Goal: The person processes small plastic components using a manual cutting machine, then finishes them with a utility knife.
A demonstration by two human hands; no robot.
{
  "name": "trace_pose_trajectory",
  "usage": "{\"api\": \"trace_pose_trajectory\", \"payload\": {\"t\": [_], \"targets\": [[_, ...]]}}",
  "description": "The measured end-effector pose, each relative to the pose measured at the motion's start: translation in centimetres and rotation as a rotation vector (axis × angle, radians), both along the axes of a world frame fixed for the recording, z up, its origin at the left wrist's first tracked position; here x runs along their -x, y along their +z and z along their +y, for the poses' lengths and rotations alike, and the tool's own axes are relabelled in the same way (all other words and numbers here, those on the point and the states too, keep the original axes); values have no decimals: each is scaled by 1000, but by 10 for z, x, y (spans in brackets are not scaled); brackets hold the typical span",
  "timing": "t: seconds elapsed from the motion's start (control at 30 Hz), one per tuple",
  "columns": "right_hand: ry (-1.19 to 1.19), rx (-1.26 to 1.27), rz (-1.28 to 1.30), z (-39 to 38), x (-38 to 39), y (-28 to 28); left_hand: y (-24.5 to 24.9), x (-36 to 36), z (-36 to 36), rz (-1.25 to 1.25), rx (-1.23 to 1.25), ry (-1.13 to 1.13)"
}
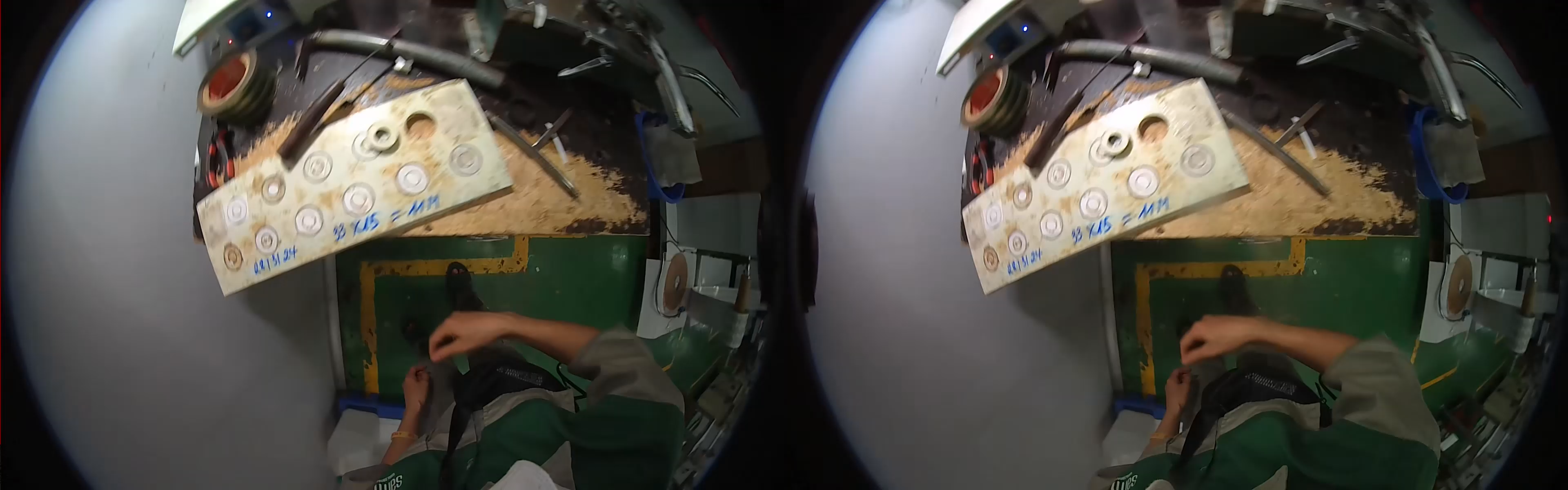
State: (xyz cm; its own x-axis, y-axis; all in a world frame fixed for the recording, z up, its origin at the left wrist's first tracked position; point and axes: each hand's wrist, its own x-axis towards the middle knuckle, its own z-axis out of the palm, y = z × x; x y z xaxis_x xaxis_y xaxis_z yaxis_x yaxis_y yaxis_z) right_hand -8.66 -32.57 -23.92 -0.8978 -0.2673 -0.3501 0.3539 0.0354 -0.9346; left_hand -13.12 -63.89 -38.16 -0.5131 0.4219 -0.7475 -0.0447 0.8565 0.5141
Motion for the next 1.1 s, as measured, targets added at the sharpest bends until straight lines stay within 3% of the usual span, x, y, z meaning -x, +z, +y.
{"api": "trace_pose_trajectory", "payload": {"t": [0.13,0.23,0.47,0.57,0.6,0.67,0.77,0.9,1.0,1.1], "targets": [[313,195,-219,25,-42,38,39,17,78,-7,-113,-137],[318,184,-192,41,-78,62,56,28,120,-14,-166,-239],[-27,164,-280,35,-178,123,160,55,231,-38,-328,-553],[-158,79,-458,40,-190,155,226,64,269,-152,-394,-618],[-298,44,-401,41,-190,160,244,69,280,-217,-435,-631],[-537,-92,-318,49,-177,174,285,80,305,-363,-517,-607],[-856,-261,-232,71,-143,180,321,105,344,-120,-707,-712],[-1226,-692,-227,114,-91,203,329,135,389,-42,-863,-580],[-1435,-859,-198,158,-75,189,324,142,415,-48,-867,-582],[-1396,-1230,-324,202,-65,180,329,138,435,-27,-886,-620]]}}
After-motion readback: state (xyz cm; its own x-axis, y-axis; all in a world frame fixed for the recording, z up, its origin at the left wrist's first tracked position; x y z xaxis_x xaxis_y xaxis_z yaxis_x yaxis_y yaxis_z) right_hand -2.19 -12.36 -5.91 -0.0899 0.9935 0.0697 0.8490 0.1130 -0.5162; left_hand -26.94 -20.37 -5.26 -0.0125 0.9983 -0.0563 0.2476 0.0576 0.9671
